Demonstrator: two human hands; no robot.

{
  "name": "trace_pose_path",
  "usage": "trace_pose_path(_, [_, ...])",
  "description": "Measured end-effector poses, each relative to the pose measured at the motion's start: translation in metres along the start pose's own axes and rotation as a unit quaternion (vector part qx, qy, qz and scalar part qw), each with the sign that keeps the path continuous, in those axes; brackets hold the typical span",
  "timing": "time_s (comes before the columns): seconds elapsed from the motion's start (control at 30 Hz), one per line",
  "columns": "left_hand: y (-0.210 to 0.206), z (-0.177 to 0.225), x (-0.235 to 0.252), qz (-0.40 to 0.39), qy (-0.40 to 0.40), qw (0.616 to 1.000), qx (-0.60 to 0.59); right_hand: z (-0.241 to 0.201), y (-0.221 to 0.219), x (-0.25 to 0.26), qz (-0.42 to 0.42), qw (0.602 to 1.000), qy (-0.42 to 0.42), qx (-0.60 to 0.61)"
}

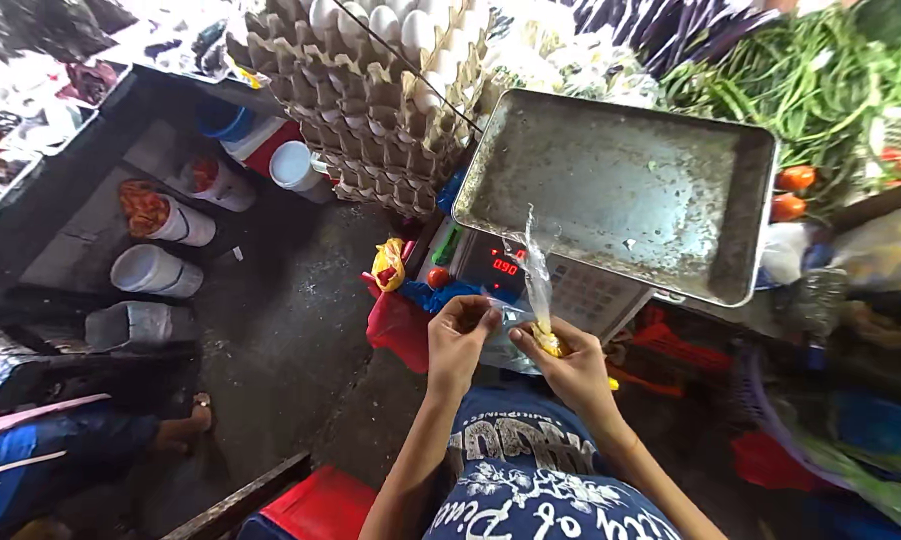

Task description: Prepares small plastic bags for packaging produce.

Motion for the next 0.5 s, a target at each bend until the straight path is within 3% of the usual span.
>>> trace_pose_path(0.13, [-0.007, 0.001, -0.005, 0.001, -0.051, 0.999, 0.004, -0.008, -0.013, 0.008, -0.002, 0.998, -0.069, 0.01])
trace_pose_path(0.43, [-0.005, 0.008, -0.008, -0.037, 0.095, 0.993, -0.057, -0.004, -0.014, 0.028, 0.02, 0.991, -0.123, 0.045])
trace_pose_path(0.5, [-0.002, 0.007, -0.007, -0.039, 0.095, 0.993, -0.064, 0.0, -0.013, 0.028, 0.008, 0.99, -0.127, 0.065])
Point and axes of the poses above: each hand's wrist, its own x-axis towards the middle knuckle, its own y-axis out of the back of the hand, z = x × y, the point moved 2 cm from there along x, towards the middle knuckle, and after that the axes turned 13 degrees about z, right-handed, at the moved point
